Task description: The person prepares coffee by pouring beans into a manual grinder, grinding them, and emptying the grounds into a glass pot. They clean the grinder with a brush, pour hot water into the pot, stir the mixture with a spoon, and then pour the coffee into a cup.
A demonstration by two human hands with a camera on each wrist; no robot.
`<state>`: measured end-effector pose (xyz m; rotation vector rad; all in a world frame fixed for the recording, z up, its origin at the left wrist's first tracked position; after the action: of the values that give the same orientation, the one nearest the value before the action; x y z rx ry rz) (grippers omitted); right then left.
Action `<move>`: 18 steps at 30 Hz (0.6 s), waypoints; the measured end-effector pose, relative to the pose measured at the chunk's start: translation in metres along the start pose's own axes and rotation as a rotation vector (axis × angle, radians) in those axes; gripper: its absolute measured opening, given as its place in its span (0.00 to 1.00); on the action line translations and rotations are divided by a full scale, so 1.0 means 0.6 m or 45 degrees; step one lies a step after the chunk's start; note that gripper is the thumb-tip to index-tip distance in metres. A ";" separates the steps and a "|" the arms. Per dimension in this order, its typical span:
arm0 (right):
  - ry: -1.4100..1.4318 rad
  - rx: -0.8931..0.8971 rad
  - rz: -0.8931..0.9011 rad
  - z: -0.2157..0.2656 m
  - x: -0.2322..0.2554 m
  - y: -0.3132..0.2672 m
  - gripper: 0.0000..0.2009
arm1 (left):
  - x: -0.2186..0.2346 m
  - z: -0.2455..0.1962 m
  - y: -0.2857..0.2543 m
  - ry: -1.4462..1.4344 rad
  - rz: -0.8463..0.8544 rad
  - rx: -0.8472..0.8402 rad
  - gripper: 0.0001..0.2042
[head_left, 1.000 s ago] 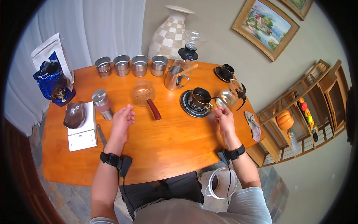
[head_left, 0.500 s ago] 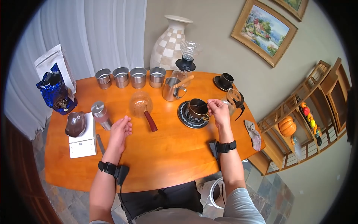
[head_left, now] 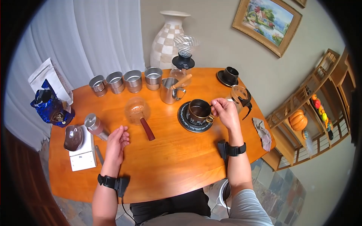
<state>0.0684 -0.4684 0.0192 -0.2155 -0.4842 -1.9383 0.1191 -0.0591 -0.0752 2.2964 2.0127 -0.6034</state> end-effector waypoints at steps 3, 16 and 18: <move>0.120 0.025 -0.039 -0.007 -0.007 0.002 0.10 | -0.002 0.000 0.000 0.005 0.006 -0.005 0.14; -0.159 0.118 -0.273 0.015 0.031 -0.009 0.09 | -0.001 0.000 0.000 -0.037 0.007 -0.003 0.13; -0.200 0.106 -0.233 0.015 0.031 -0.012 0.08 | -0.002 0.000 -0.002 -0.033 -0.001 0.005 0.13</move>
<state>0.0537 -0.4776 0.0324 -0.2791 -0.7085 -2.0834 0.1176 -0.0600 -0.0744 2.2782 2.0028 -0.6342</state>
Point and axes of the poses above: each hand's wrist, its own y-axis towards the middle knuckle, its own x-axis out of the back of the hand, z = x × y, the point moved 9 cm from there along y, towards the middle knuckle, and after that the axes turned 2 degrees about y, right-handed, at the moved point
